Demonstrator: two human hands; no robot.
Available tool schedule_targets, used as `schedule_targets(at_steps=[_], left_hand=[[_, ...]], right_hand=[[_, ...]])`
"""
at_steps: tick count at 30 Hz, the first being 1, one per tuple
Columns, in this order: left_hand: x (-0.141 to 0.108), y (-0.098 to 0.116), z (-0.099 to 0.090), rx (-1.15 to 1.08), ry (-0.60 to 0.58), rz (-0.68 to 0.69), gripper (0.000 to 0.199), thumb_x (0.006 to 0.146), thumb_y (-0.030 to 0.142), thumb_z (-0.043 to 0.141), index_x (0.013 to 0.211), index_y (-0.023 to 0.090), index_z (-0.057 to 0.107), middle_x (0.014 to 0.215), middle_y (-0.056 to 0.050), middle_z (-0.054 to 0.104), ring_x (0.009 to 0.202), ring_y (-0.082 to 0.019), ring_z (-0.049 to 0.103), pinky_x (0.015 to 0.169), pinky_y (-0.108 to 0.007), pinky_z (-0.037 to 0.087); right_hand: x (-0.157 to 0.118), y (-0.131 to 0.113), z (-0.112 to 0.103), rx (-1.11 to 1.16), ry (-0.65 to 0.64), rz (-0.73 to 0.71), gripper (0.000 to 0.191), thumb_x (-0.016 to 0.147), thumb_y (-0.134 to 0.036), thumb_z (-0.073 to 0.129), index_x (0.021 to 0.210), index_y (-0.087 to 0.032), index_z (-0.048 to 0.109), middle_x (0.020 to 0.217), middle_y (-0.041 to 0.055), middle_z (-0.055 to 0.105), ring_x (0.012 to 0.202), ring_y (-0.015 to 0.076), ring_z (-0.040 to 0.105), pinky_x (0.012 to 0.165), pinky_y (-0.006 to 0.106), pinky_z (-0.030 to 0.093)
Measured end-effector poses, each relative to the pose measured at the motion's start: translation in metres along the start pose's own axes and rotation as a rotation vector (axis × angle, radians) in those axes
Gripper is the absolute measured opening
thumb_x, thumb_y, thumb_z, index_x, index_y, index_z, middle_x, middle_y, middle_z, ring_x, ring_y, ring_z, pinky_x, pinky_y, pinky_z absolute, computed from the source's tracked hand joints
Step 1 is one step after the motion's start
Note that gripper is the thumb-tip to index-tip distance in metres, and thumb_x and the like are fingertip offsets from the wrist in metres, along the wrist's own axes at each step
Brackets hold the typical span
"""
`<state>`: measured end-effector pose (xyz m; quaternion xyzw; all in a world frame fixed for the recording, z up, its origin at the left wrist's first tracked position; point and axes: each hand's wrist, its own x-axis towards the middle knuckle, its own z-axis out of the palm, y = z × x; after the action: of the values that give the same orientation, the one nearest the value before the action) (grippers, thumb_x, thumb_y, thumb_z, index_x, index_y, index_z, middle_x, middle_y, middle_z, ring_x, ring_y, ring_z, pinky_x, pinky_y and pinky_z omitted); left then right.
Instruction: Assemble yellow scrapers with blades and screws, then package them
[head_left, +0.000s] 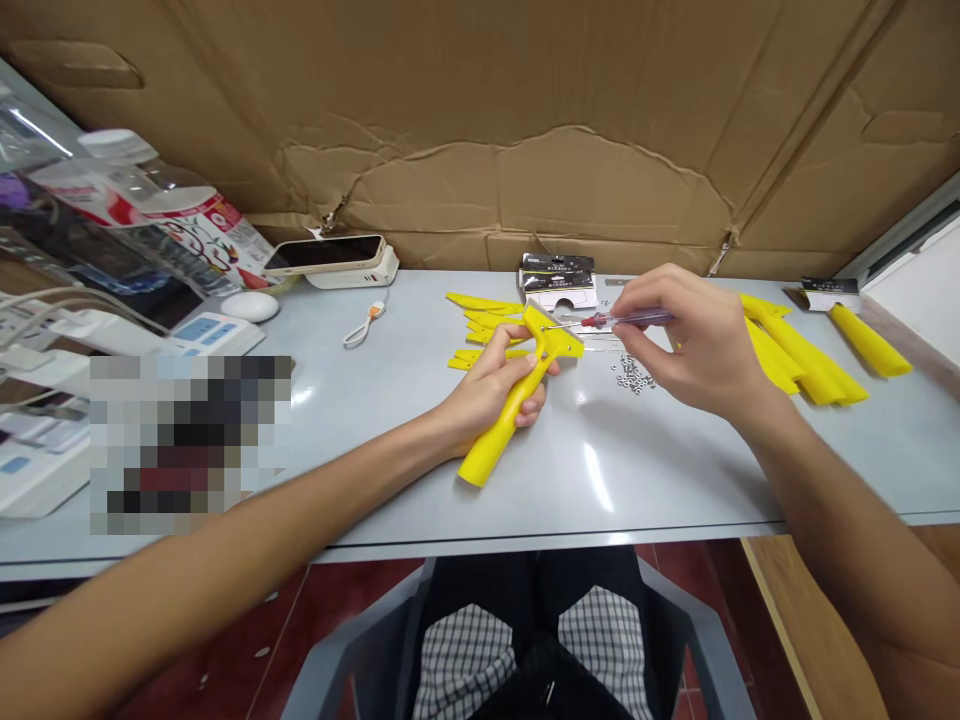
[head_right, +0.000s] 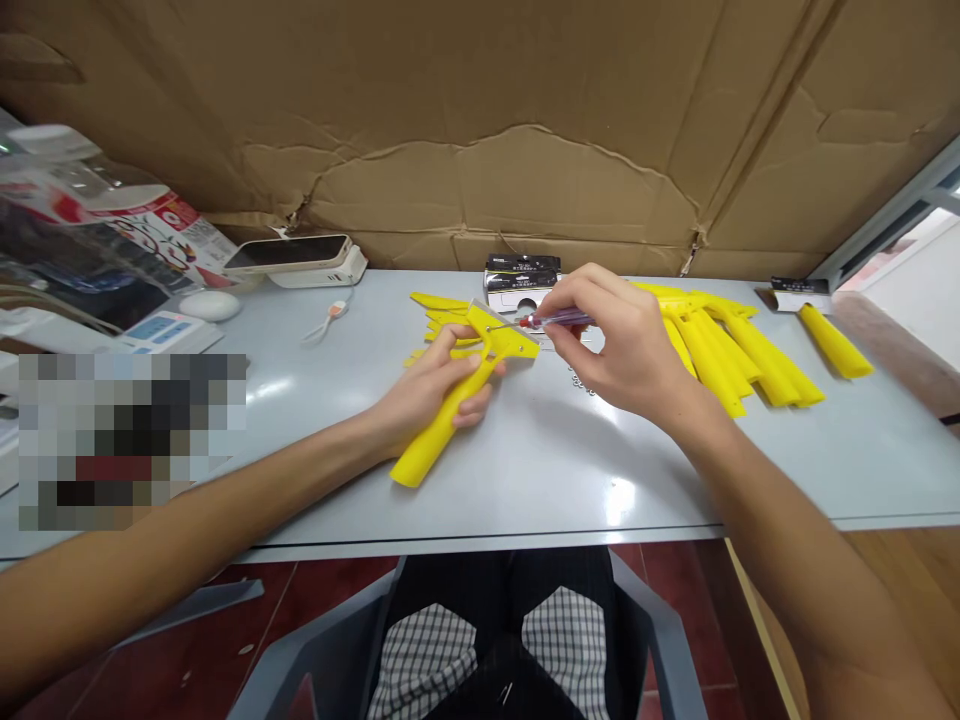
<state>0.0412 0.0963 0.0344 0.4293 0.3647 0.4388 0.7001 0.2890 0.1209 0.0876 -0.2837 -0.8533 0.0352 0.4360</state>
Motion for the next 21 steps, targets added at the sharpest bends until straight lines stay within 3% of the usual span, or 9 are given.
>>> schedule_targets(at_steps=[3,7,14,21], left_hand=[[-0.0011,0.0,0.0005,0.015,-0.01,-0.001,0.021,0.108,0.016,0.052,0.12,0.028,0.039,0.103,-0.003,0.069,0.049,-0.007,0.052,0.044,-0.021,0.04],[-0.002,0.0006,0.0013,0.006,-0.01,-0.004,0.023,0.107,0.017,0.055,0.119,0.028,0.039,0.103,-0.003,0.069,0.049,-0.007,0.052,0.044,-0.02,0.039],[-0.0009,0.0013,0.0017,-0.054,0.002,-0.006,0.029,0.104,0.019,0.062,0.121,0.029,0.04,0.102,-0.003,0.07,0.048,-0.007,0.052,0.044,-0.02,0.039],[-0.0008,0.002,0.0026,-0.047,0.025,-0.02,0.028,0.104,0.017,0.06,0.119,0.029,0.04,0.101,-0.002,0.07,0.048,-0.007,0.051,0.044,-0.02,0.04]], right_hand=[[0.0003,-0.0006,0.0004,-0.012,0.018,0.019,0.012,0.1,-0.015,0.069,0.1,-0.026,0.073,0.101,0.0065,0.074,0.09,0.0229,0.072,0.072,0.039,0.063],[-0.0008,-0.0001,0.0026,-0.066,-0.058,0.037,0.012,0.104,-0.017,0.061,0.103,-0.025,0.07,0.1,0.0075,0.069,0.087,0.0224,0.069,0.072,0.04,0.061],[-0.0022,0.0009,0.0025,-0.022,-0.132,0.046,0.021,0.094,-0.011,0.062,0.109,-0.025,0.061,0.108,0.0094,0.067,0.09,0.0252,0.068,0.071,0.04,0.06],[-0.0031,0.003,0.002,-0.038,-0.137,0.053,0.004,0.105,-0.023,0.061,0.102,-0.023,0.064,0.097,0.0058,0.076,0.082,0.0214,0.071,0.076,0.038,0.058]])
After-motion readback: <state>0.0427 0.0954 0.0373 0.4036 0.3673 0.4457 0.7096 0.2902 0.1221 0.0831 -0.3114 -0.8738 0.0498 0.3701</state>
